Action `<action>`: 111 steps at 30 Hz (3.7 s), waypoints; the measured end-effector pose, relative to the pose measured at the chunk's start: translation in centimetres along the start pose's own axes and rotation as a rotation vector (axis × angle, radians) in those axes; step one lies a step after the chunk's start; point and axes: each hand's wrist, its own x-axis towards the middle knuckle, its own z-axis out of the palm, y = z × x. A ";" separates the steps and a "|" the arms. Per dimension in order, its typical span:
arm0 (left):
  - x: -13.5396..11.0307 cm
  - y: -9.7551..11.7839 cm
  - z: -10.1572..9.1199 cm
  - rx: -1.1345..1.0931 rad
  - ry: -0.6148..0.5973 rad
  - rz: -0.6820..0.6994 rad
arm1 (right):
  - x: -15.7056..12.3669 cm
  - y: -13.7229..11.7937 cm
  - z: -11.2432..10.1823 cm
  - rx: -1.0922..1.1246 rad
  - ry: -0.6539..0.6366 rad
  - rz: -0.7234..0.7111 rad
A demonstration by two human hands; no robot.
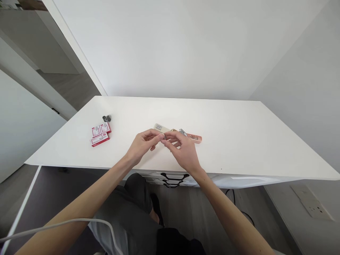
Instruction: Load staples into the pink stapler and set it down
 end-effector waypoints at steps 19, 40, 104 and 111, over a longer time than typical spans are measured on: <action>0.7 -5.0 -3.3 1.128 -0.007 0.438 | 1.8 2.3 -6.4 -0.259 0.238 0.037; -0.6 -6.0 -3.5 1.085 -0.064 0.378 | 4.4 3.1 -6.6 -0.369 0.068 0.068; -0.9 -6.3 -3.4 1.124 -0.069 0.366 | 3.6 2.6 -6.8 -0.077 0.026 0.050; -1.0 -6.6 -3.4 1.115 -0.063 0.390 | 4.5 1.6 -5.7 -0.211 -0.012 0.047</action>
